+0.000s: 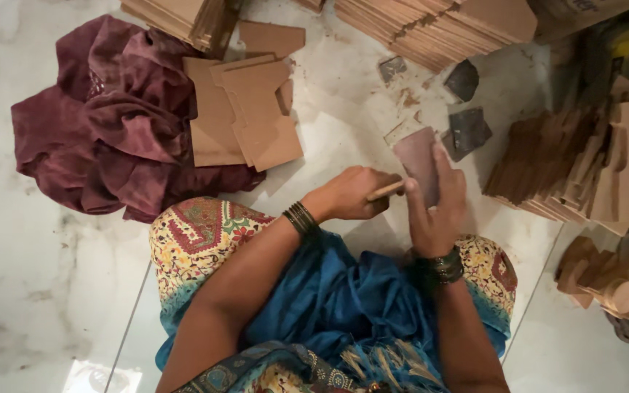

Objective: The person sits on the floor and sands the edges of cut cardboard pieces using a sanding block, rubbing along the edges and corners of each piece. Sanded pieces are set on a pile beside them, and they pick up the next piece to continue sanding.

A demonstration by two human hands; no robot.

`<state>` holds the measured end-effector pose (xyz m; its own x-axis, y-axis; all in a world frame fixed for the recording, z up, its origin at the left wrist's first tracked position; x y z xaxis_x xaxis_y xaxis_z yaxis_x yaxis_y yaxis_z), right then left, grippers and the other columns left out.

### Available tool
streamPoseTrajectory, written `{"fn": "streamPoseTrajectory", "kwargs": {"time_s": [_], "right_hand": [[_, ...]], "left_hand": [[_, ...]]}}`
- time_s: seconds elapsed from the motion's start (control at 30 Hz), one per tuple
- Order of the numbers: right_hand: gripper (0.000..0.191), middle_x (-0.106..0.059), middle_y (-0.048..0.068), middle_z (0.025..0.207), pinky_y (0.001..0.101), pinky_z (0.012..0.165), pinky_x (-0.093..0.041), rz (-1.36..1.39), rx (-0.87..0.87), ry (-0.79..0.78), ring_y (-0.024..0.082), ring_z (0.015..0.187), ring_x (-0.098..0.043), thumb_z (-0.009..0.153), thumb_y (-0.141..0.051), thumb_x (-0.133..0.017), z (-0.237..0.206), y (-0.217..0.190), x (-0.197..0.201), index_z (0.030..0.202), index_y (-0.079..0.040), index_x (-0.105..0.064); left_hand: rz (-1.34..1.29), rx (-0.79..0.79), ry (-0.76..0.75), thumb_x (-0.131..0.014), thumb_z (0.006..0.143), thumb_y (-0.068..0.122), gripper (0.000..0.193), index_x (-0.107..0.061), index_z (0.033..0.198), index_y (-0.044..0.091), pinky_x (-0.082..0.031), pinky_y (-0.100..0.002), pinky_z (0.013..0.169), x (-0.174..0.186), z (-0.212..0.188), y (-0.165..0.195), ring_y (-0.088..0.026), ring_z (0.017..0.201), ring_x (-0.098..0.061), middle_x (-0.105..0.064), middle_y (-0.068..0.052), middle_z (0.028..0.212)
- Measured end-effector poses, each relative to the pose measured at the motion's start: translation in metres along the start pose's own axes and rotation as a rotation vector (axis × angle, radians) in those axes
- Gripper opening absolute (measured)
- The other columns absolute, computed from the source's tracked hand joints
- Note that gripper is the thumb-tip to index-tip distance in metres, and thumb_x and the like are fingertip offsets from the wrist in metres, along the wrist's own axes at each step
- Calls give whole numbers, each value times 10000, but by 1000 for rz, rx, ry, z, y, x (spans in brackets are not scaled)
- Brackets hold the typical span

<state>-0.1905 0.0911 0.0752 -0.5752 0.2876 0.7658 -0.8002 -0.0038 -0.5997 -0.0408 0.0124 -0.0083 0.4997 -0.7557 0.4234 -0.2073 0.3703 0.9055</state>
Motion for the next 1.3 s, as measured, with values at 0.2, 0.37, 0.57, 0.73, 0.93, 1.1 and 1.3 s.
{"fn": "streamPoseTrajectory", "kwargs": {"time_s": [0.2, 0.37, 0.57, 0.73, 0.93, 1.1, 1.3], "right_hand": [[496, -610, 192, 1250, 414, 1037, -477, 102, 80, 52, 318, 1125, -599, 1076, -155, -644, -4, -3, 12, 1528, -15, -493], [456, -584, 160, 1070, 392, 899, -485, 39, 71, -10, 292, 977, -576, 1036, -145, -651, -5, -6, 2, 1466, -6, -588], [444, -543, 127, 982, 337, 794, -441, 114, 38, -21, 244, 883, -527, 1020, -159, -644, -2, 5, 9, 1431, 1, -592], [391, -536, 107, 1000, 327, 821, -447, 182, -34, 32, 221, 907, -538, 1065, -154, -576, -10, 1, 13, 1430, -17, -608], [389, -594, 121, 1059, 353, 868, -476, 158, 127, -23, 248, 963, -573, 1056, -176, -631, -13, -7, -6, 1405, -5, -612], [396, -583, 119, 1036, 357, 871, -475, 180, 162, -39, 255, 952, -566, 1043, -163, -649, -8, 0, -8, 1404, -5, -608], [405, -578, 118, 1061, 340, 856, -467, 248, 59, -46, 227, 944, -559, 1047, -162, -611, -15, 5, -6, 1419, -2, -590]], "left_hand": [[166, -247, 349, -769, 752, 67, 640, -567, 1359, 58, -432, -497, 1114, 12, 6, -16, -370, 1366, -514, -624, -138, 1377], [409, -169, 439, -749, 698, 31, 679, -582, 1356, 68, -335, -585, 1175, 10, 4, -20, -328, 1449, -436, -607, -97, 1372], [329, -112, 468, -738, 663, -6, 660, -608, 1300, 108, -323, -579, 1179, 21, 2, -16, -329, 1460, -419, -603, -48, 1376], [398, -136, 466, -787, 572, -22, 759, -617, 1301, 110, -303, -613, 1164, 22, 3, -12, -333, 1448, -421, -592, -49, 1355], [248, -165, 485, -786, 566, 0, 737, -605, 1273, 103, -307, -626, 1124, 22, 1, -12, -348, 1429, -406, -595, -57, 1323], [336, -136, 545, -761, 613, -21, 663, -623, 1246, 123, -323, -615, 1139, 22, 4, -10, -335, 1418, -433, -628, -28, 1295], [191, -147, 603, -671, 643, -108, 642, -619, 1254, 81, -365, -519, 1170, 27, 2, -12, -376, 1443, -450, -614, -61, 1325]]}}
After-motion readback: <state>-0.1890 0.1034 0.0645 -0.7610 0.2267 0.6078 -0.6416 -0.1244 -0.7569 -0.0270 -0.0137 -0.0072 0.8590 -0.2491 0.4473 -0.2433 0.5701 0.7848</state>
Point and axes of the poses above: each hand's wrist, its own z-axis towards the middle knuckle, its own x-axis out of the back of the hand, y = z × x, the point moved 1 cm from there along z, towards the middle knuckle
